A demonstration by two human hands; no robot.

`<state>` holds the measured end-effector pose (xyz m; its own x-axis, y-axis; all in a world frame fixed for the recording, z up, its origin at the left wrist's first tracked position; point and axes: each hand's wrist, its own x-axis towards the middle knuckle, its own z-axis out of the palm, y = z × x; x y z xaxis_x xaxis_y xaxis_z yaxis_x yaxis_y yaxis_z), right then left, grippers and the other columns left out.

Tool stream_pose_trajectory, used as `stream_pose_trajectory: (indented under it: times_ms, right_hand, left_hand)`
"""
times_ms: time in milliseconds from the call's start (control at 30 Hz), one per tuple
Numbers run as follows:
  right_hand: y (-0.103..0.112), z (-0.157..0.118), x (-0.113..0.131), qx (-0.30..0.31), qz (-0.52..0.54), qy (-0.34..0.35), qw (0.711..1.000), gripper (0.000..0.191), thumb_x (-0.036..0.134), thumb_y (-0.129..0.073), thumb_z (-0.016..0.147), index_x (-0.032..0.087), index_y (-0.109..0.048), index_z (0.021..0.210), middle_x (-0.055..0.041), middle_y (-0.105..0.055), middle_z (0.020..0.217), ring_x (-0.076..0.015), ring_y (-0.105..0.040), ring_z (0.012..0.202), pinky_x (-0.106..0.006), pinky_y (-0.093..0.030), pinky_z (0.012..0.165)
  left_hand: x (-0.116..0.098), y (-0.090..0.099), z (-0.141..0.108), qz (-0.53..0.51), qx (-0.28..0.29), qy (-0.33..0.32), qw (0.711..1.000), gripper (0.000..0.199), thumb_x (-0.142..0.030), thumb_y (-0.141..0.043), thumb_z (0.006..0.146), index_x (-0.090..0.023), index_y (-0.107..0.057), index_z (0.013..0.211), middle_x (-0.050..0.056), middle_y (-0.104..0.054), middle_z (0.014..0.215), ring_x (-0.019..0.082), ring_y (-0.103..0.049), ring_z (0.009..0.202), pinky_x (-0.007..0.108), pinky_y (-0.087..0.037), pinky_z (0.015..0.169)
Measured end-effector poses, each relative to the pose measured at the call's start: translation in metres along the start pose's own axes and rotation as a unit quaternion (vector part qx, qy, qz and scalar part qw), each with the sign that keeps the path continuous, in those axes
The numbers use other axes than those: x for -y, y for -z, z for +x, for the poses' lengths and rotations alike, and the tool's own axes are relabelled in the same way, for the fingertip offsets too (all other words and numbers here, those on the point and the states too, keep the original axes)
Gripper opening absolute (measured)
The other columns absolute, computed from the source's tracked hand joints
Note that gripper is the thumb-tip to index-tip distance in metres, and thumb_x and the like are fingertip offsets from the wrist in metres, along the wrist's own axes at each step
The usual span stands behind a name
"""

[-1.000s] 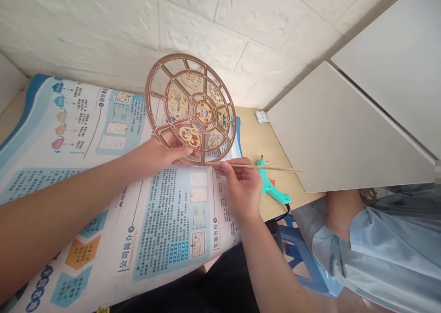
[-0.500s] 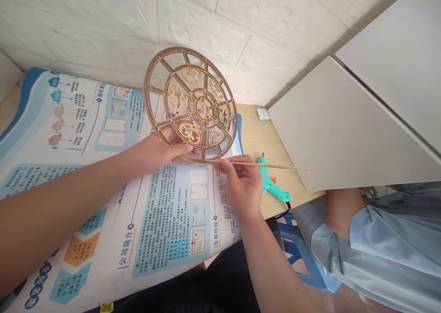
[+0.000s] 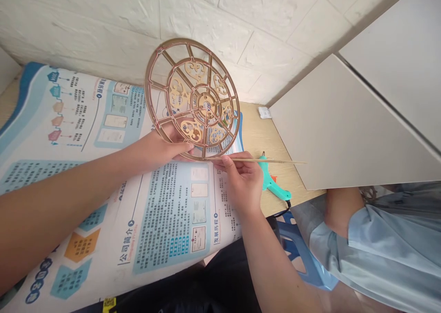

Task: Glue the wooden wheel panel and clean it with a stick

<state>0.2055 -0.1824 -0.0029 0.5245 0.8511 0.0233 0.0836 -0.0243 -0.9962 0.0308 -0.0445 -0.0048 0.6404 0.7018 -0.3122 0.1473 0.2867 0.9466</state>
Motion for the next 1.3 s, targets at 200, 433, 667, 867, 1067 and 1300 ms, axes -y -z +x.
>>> stream_pose_trajectory:
  times_ms: [200,433,667,867,1067,1300]
  right_hand:
    - [-0.001,0.003,0.0,0.006,0.022,-0.019,1.0,0.022,0.038,-0.079,0.092,0.019,-0.068,0.088,-0.0045,-0.078,0.085,-0.021,-0.081,0.084,-0.036,-0.072,0.081]
    - [0.001,0.009,-0.004,0.005,0.025,-0.056,0.998,0.032,0.046,-0.082,0.087,0.018,-0.066,0.086,-0.0057,-0.077,0.085,-0.0222,-0.081,0.081,-0.039,-0.072,0.08]
    - [0.002,0.011,-0.004,0.019,0.042,-0.06,0.997,0.028,0.043,-0.08,0.09,0.019,-0.065,0.087,-0.0052,-0.08,0.084,-0.0212,-0.081,0.081,-0.037,-0.072,0.081]
    - [0.004,0.004,-0.001,0.004,0.069,-0.019,0.997,0.021,0.036,-0.076,0.095,0.02,-0.066,0.088,-0.0039,-0.079,0.082,-0.0206,-0.081,0.08,-0.035,-0.072,0.078]
    - [0.003,0.004,-0.001,0.016,0.047,-0.012,0.999,0.019,0.035,-0.076,0.095,0.02,-0.067,0.087,-0.0045,-0.078,0.086,-0.0201,-0.081,0.083,-0.033,-0.072,0.079]
    - [0.002,0.003,-0.003,0.019,0.045,0.009,0.999,0.015,0.031,-0.076,0.096,0.019,-0.069,0.089,-0.0024,-0.077,0.083,-0.0174,-0.081,0.081,-0.029,-0.071,0.079]
  left_hand:
    - [-0.001,-0.001,0.001,0.004,0.002,-0.018,1.0,0.038,-0.05,-0.087,0.077,-0.027,-0.074,0.105,0.004,-0.076,0.108,0.03,-0.071,0.116,0.043,-0.065,0.101]
    - [0.002,0.001,0.002,0.005,-0.003,0.003,1.0,0.038,-0.05,-0.087,0.073,-0.027,-0.071,0.099,0.004,-0.073,0.101,0.028,-0.071,0.109,0.045,-0.066,0.095]
    - [0.005,0.002,0.003,0.009,-0.013,0.016,1.0,0.041,-0.048,-0.085,0.074,-0.026,-0.071,0.106,0.004,-0.075,0.107,0.029,-0.072,0.112,0.047,-0.065,0.098]
    - [0.002,0.0,0.004,-0.036,0.016,0.019,0.999,0.057,-0.049,-0.087,0.076,-0.031,-0.069,0.126,0.005,-0.073,0.131,0.03,-0.072,0.117,0.05,-0.063,0.104]
    - [0.0,-0.002,0.003,-0.044,0.014,0.017,0.999,0.052,-0.048,-0.088,0.076,-0.029,-0.072,0.122,0.005,-0.075,0.127,0.027,-0.072,0.115,0.046,-0.064,0.105]
    - [-0.002,-0.003,0.001,-0.054,0.003,0.026,0.998,0.051,-0.047,-0.088,0.077,-0.029,-0.073,0.121,0.004,-0.076,0.123,0.027,-0.074,0.111,0.044,-0.067,0.099]
